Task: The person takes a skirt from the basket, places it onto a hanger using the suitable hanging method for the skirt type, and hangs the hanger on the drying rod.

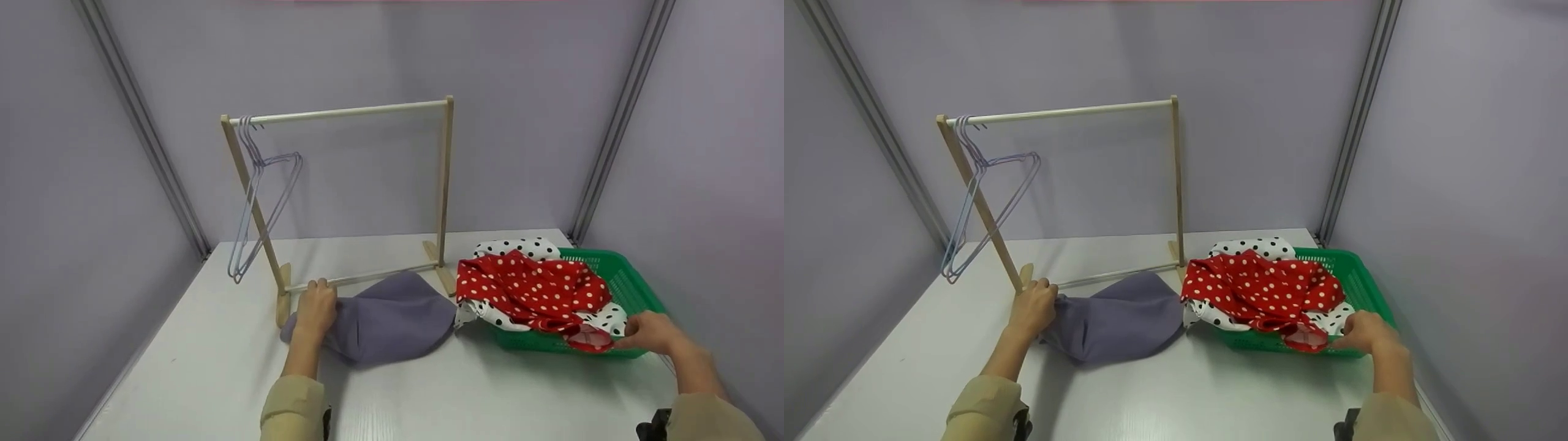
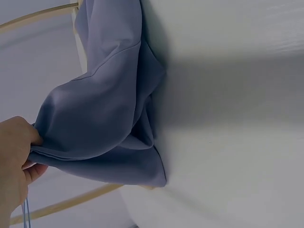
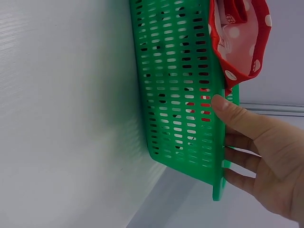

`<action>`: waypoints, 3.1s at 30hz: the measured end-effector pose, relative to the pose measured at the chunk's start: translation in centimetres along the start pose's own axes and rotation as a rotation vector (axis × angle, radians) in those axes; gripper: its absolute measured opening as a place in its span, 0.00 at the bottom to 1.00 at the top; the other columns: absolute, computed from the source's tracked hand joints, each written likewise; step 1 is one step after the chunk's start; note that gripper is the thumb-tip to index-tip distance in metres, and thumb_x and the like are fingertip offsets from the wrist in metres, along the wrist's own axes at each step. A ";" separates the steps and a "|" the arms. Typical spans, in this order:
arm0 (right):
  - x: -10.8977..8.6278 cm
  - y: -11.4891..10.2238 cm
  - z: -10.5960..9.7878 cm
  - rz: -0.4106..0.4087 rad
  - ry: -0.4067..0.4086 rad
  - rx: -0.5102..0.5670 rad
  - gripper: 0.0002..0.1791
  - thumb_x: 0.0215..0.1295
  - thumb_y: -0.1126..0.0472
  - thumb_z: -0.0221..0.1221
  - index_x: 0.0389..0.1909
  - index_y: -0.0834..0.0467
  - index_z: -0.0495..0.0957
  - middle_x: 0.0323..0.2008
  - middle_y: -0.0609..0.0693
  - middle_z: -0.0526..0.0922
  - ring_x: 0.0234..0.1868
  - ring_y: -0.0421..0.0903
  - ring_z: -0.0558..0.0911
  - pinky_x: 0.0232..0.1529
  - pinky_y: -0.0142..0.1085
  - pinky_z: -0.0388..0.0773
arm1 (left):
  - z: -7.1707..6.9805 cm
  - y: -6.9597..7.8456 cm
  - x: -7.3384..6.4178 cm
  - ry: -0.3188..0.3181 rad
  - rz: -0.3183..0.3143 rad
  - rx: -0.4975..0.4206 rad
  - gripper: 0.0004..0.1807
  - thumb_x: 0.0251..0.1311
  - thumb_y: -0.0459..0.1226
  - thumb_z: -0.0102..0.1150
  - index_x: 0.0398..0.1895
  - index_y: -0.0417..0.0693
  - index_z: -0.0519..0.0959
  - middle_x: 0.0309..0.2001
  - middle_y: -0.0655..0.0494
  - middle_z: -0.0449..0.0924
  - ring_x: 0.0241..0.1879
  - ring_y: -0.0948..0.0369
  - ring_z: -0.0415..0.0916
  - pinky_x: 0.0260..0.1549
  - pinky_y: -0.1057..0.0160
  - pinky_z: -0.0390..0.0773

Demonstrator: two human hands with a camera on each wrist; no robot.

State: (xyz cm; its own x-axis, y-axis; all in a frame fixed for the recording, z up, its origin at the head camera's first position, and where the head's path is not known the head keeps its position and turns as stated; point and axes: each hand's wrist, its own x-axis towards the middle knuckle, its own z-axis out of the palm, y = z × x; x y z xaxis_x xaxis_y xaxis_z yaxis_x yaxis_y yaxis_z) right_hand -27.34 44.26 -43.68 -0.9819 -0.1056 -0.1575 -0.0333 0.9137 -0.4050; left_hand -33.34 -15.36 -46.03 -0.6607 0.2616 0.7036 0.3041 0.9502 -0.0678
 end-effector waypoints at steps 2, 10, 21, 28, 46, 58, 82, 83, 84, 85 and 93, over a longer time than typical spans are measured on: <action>-0.1 -0.1 0.0 0.017 -0.014 0.004 0.22 0.47 0.52 0.69 0.31 0.67 0.77 0.27 0.51 0.76 0.30 0.48 0.71 0.30 0.40 0.75 | -0.1 0.1 -0.2 -0.013 -0.002 0.006 0.05 0.36 0.22 0.61 0.19 0.33 0.76 0.20 0.43 0.72 0.22 0.48 0.72 0.16 0.54 0.72; 0.4 -1.8 -0.1 -0.013 -0.046 0.072 0.19 0.53 0.62 0.63 0.41 0.72 0.75 0.37 0.60 0.78 0.37 0.54 0.74 0.39 0.49 0.76 | -0.9 0.5 -0.5 -0.261 -0.032 0.005 0.03 0.39 0.25 0.61 0.20 0.37 0.79 0.21 0.44 0.75 0.24 0.48 0.75 0.18 0.52 0.73; 3.0 -12.3 -0.2 -0.342 0.663 0.010 0.09 0.59 0.70 0.52 0.38 0.67 0.79 0.35 0.60 0.81 0.28 0.50 0.75 0.28 0.44 0.73 | -1.0 -0.3 -1.2 -0.277 -0.059 -0.019 0.03 0.37 0.24 0.60 0.19 0.37 0.79 0.19 0.45 0.75 0.21 0.49 0.74 0.18 0.51 0.73; 4.9 -23.5 3.3 -0.792 0.758 -0.093 0.07 0.51 0.70 0.62 0.32 0.61 0.81 0.31 0.52 0.82 0.33 0.49 0.80 0.34 0.40 0.78 | -1.8 -1.0 -1.5 -0.248 -0.086 -0.020 0.02 0.39 0.25 0.60 0.17 0.39 0.78 0.17 0.46 0.74 0.19 0.49 0.74 0.18 0.52 0.72; 9.3 -30.9 20.8 -0.707 0.317 -0.353 0.23 0.47 0.52 0.68 0.45 0.55 0.78 0.45 0.50 0.78 0.46 0.50 0.75 0.40 0.46 0.74 | -2.1 -1.0 -1.4 -0.253 -0.126 -0.088 0.06 0.44 0.26 0.61 0.26 0.43 0.84 0.21 0.48 0.78 0.22 0.51 0.76 0.21 0.54 0.74; 9.7 -31.5 24.9 -0.580 0.560 -0.553 0.07 0.48 0.62 0.66 0.30 0.57 0.80 0.29 0.51 0.76 0.33 0.49 0.76 0.27 0.40 0.73 | -2.3 -1.4 -2.1 -0.221 -0.074 -0.116 0.05 0.43 0.27 0.60 0.23 0.44 0.83 0.16 0.51 0.74 0.17 0.54 0.71 0.16 0.55 0.69; 12.1 -33.2 14.6 -0.818 0.541 -0.255 0.07 0.54 0.72 0.55 0.33 0.62 0.78 0.30 0.54 0.78 0.34 0.52 0.78 0.36 0.44 0.74 | -1.9 -2.5 -3.4 -0.447 -0.222 -0.053 0.04 0.38 0.27 0.60 0.14 0.40 0.76 0.18 0.48 0.75 0.17 0.56 0.67 0.22 0.53 0.72; 11.9 -32.8 14.9 -0.795 0.428 -0.273 0.07 0.54 0.72 0.55 0.33 0.62 0.79 0.29 0.54 0.79 0.34 0.52 0.78 0.36 0.45 0.74 | -1.9 -2.5 -3.5 -0.477 -0.236 -0.054 0.03 0.39 0.27 0.60 0.15 0.40 0.76 0.18 0.48 0.75 0.18 0.55 0.69 0.22 0.53 0.73; 11.7 -32.5 15.1 -0.756 0.315 -0.287 0.07 0.54 0.71 0.55 0.32 0.61 0.79 0.29 0.53 0.79 0.34 0.52 0.78 0.36 0.45 0.74 | -1.9 -2.5 -3.7 -0.502 -0.244 -0.059 0.03 0.39 0.27 0.59 0.15 0.40 0.76 0.19 0.47 0.76 0.18 0.54 0.70 0.23 0.52 0.73; 11.5 -32.2 15.4 -0.712 0.210 -0.295 0.07 0.53 0.71 0.56 0.31 0.61 0.79 0.29 0.53 0.79 0.34 0.51 0.79 0.37 0.46 0.74 | -1.9 -2.5 -3.9 -0.522 -0.248 -0.066 0.03 0.40 0.27 0.59 0.15 0.40 0.76 0.19 0.47 0.76 0.19 0.53 0.71 0.23 0.52 0.73; 10.4 -30.2 18.7 -0.543 0.010 -0.371 0.07 0.53 0.71 0.57 0.20 0.57 0.75 0.21 0.49 0.77 0.26 0.47 0.77 0.30 0.45 0.74 | -1.3 -1.4 -5.5 -0.643 -0.229 -0.104 0.06 0.42 0.27 0.56 0.14 0.42 0.73 0.19 0.49 0.74 0.20 0.55 0.70 0.25 0.51 0.74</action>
State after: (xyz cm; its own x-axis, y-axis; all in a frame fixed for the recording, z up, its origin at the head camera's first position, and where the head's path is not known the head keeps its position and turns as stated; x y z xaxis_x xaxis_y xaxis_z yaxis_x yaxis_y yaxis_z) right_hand -33.05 8.22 -49.93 -0.8089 -0.5878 -0.0088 -0.5850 0.8064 -0.0867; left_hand -29.26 -18.37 -48.87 -0.9822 0.1350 0.1304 0.1511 0.9808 0.1232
